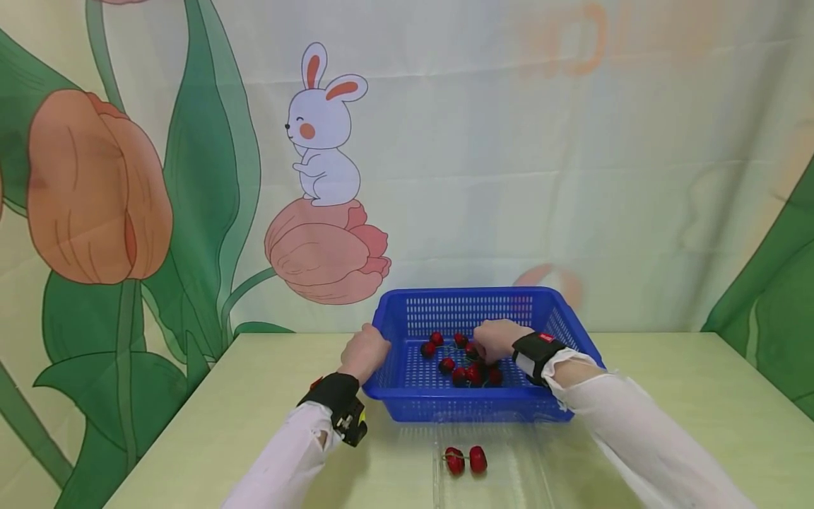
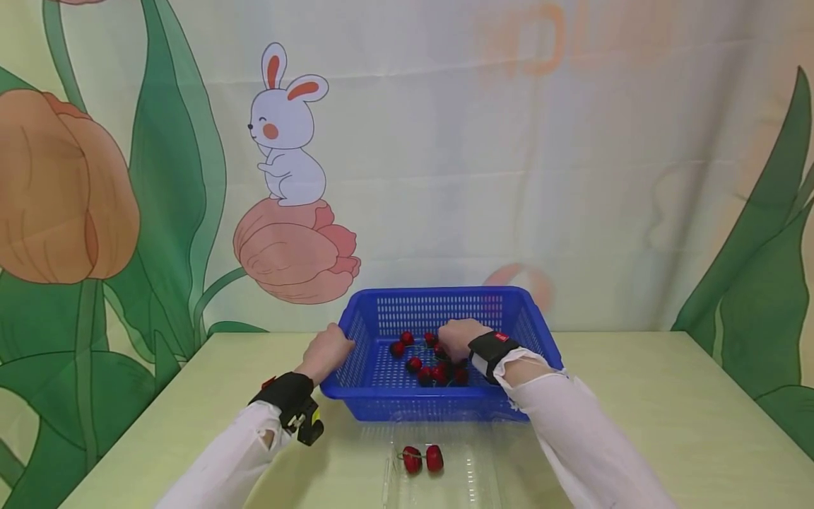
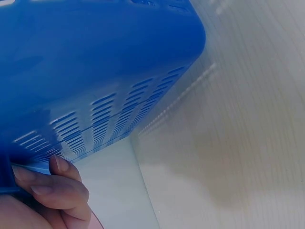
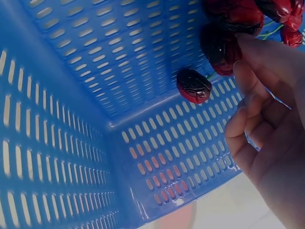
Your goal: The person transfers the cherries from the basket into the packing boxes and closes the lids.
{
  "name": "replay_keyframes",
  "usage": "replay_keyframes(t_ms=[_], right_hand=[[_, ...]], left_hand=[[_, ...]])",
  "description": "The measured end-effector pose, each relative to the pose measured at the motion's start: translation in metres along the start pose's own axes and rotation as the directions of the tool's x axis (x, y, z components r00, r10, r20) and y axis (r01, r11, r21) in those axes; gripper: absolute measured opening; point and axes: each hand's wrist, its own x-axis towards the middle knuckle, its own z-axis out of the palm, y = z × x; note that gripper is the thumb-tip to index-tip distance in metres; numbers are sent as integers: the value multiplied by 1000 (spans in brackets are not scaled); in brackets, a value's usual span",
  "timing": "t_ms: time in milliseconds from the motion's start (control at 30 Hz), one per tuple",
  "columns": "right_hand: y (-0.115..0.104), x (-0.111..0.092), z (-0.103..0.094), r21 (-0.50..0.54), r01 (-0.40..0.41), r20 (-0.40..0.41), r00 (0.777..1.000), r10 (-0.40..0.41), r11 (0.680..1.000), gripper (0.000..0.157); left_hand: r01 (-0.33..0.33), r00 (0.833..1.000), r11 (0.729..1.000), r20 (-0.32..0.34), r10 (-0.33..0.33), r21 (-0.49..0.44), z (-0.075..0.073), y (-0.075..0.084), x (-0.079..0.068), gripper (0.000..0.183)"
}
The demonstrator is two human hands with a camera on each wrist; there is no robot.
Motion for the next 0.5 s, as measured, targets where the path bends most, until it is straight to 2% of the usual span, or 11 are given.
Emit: replay_keyframes(t_ms=[267, 500], right_hand=[[-2, 1, 2, -32, -54, 5, 998, 55, 998, 45], [-6, -1, -4, -60, -104, 76, 991, 109, 993, 35]], left_hand=[[-20, 1000, 1000, -11, 20, 15, 1, 0, 0, 41], [-12, 1000, 1000, -12, 12, 5, 0, 1, -1, 42]])
